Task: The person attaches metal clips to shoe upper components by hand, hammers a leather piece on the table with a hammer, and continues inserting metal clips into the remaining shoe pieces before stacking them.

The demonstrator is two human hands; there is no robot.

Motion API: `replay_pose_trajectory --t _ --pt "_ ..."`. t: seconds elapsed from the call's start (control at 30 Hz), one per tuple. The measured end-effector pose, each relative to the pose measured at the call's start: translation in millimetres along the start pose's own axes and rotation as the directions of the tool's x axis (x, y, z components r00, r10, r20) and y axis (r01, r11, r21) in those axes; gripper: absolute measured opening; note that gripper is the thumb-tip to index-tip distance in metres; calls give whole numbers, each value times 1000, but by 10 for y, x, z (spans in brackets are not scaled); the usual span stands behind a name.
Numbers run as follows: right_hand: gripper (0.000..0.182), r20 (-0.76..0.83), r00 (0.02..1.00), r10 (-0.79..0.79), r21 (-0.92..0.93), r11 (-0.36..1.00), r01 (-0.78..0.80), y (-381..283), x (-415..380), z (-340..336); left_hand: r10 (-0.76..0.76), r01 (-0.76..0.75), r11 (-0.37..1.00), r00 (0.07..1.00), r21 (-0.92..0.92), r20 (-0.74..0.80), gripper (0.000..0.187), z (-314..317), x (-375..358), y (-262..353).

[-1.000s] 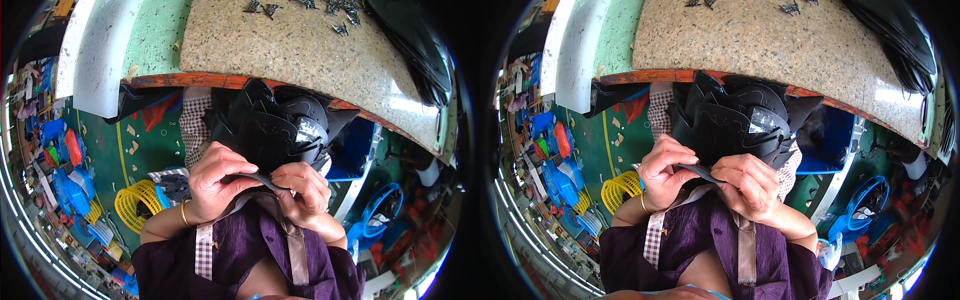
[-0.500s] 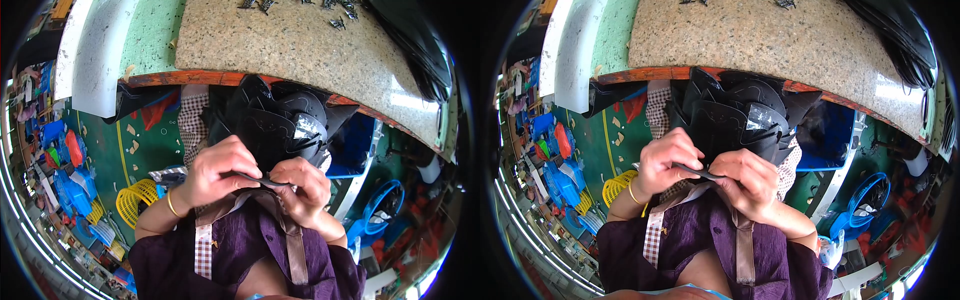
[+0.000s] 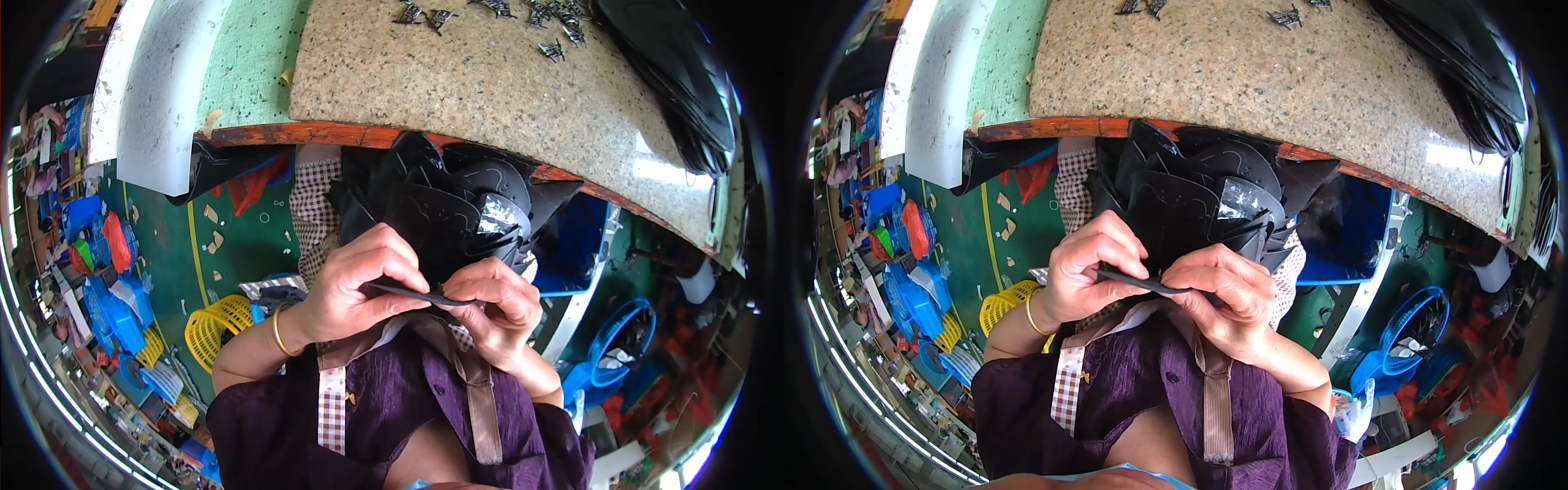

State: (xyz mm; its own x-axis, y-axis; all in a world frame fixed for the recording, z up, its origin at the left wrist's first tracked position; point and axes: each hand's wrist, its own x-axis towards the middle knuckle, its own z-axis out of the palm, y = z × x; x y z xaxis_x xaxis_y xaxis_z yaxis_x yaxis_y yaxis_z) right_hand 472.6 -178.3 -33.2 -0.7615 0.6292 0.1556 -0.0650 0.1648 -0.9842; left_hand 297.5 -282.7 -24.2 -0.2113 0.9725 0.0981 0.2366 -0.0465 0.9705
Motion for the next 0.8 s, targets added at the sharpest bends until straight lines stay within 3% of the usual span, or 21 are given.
replay_pose_trajectory --t 0.07,0.17,0.4,0.5,0.6,0.7,0.73,0.8 --pt "18 -5 1000 27 29 999 -26 -9 28 -4 147 -149 974 989 171 22 26 -2 71 10" --pt "13 7 1000 -22 7 1000 22 -13 34 4 228 -250 943 966 221 119 31 -82 93 -2" --pt "21 7 998 -70 -92 993 70 -51 13 47 267 -330 905 932 268 244 26 -125 145 -4" --pt "22 -14 998 -65 -100 993 63 -59 -3 45 227 -295 932 928 209 296 29 -137 157 7" --pt "19 -12 994 -109 -126 986 106 8 -22 34 27 -63 992 949 105 315 26 -136 162 36" --pt "19 -19 993 -114 -145 983 110 -15 1 21 -272 292 955 932 -53 240 23 -83 163 126" --pt "21 -24 994 -106 -143 984 102 -34 12 20 -177 218 967 947 -131 270 21 -83 149 57" --pt "24 -37 995 -93 -143 986 87 -77 57 22 -183 230 959 949 -165 258 20 -82 151 51"
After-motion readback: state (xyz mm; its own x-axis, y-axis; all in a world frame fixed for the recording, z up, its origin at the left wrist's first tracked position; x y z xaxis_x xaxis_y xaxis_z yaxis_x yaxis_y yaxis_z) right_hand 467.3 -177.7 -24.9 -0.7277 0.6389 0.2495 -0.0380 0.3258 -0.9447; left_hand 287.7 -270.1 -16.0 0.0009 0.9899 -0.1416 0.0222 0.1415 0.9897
